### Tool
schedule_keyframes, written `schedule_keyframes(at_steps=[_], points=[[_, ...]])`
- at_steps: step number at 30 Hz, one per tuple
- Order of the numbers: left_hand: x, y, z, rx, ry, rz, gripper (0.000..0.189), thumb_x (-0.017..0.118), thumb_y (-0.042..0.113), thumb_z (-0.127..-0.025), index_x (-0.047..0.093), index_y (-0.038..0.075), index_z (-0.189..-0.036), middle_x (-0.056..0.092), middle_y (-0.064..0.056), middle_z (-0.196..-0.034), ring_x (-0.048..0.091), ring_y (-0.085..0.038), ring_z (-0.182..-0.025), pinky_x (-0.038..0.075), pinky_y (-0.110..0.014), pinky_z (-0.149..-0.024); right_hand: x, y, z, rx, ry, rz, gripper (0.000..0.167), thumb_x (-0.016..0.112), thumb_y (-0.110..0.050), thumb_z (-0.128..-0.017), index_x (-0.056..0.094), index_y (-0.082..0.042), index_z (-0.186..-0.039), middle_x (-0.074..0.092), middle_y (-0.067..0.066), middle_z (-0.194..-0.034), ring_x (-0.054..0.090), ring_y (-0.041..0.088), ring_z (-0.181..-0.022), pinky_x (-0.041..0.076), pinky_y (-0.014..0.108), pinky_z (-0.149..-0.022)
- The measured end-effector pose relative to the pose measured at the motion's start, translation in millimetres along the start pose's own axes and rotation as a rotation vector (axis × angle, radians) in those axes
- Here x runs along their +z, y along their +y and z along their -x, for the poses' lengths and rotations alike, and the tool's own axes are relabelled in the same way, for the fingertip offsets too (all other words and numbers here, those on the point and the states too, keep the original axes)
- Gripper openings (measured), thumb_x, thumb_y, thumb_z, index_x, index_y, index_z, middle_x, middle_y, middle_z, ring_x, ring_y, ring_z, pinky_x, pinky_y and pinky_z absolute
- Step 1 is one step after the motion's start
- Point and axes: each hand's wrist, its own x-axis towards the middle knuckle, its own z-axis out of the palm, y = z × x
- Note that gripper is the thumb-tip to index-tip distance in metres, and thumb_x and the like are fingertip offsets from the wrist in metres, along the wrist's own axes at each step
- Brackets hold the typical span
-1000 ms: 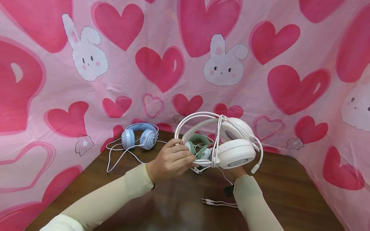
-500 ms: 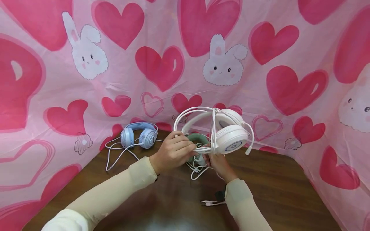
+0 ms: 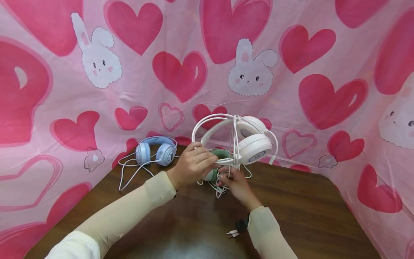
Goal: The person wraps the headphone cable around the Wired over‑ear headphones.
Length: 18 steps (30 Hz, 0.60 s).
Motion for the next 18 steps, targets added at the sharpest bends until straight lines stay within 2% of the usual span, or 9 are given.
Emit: schedule_keyframes(at_steps=[4, 8, 11, 15, 18], points=[[-2.1, -4.3, -1.0, -0.007, 0.001, -0.013, 0.012, 0.069, 0.017, -0.087, 0.072, 0.007, -0.092, 0.072, 0.000, -0.087, 0.064, -0.016, -0.079, 0.048, -0.039, -0.083, 0.3, 2.4, 2.8, -0.067, -0.061, 0.048, 0.028, 0.060, 0.001, -0.093, 0.049, 0.016, -0.114, 0.064, 0.025, -0.087, 0.069, 0.029, -0.085, 0.055, 0.037, -0.080], [-5.6, -7.9, -2.3, -0.014, -0.007, -0.027, 0.013, 0.070, 0.019, -0.087, 0.072, 0.007, -0.093, 0.072, -0.001, -0.087, 0.064, -0.015, -0.080, 0.047, -0.038, -0.083, 1.3, 5.4, 5.3, -0.084, -0.109, 0.100, 0.031, 0.064, 0.003, -0.090, 0.051, 0.016, -0.114, 0.064, 0.033, -0.098, 0.069, 0.023, -0.092, 0.053, 0.028, -0.079], [-7.8, -10.5, -3.5, -0.020, -0.017, -0.038, 0.013, 0.069, 0.019, -0.089, 0.072, 0.007, -0.093, 0.072, -0.001, -0.088, 0.064, -0.015, -0.081, 0.046, -0.038, -0.084, 2.0, 7.0, 7.4, -0.067, -0.122, 0.097, 0.034, 0.065, 0.008, -0.087, 0.051, 0.016, -0.117, 0.063, 0.034, -0.105, 0.067, 0.022, -0.098, 0.053, 0.028, -0.079], [-10.1, -13.7, -3.1, -0.023, -0.041, -0.047, 0.015, 0.068, 0.020, -0.090, 0.073, 0.007, -0.094, 0.072, -0.001, -0.089, 0.064, -0.016, -0.084, 0.046, -0.039, -0.085, 4.1, 5.6, 10.8, -0.021, -0.103, 0.073, 0.037, 0.063, 0.007, -0.089, 0.050, 0.014, -0.123, 0.062, 0.030, -0.114, 0.062, 0.036, -0.107, 0.055, 0.037, -0.079], [-11.2, -15.6, -1.1, -0.019, -0.060, -0.054, 0.015, 0.068, 0.021, -0.091, 0.072, 0.007, -0.095, 0.072, -0.001, -0.090, 0.064, -0.017, -0.085, 0.045, -0.039, -0.086, 6.8, 4.3, 12.8, 0.003, -0.084, 0.157, 0.038, 0.062, -0.004, -0.094, 0.051, 0.011, -0.127, 0.063, 0.026, -0.118, 0.060, 0.038, -0.111, 0.055, 0.038, -0.080]])
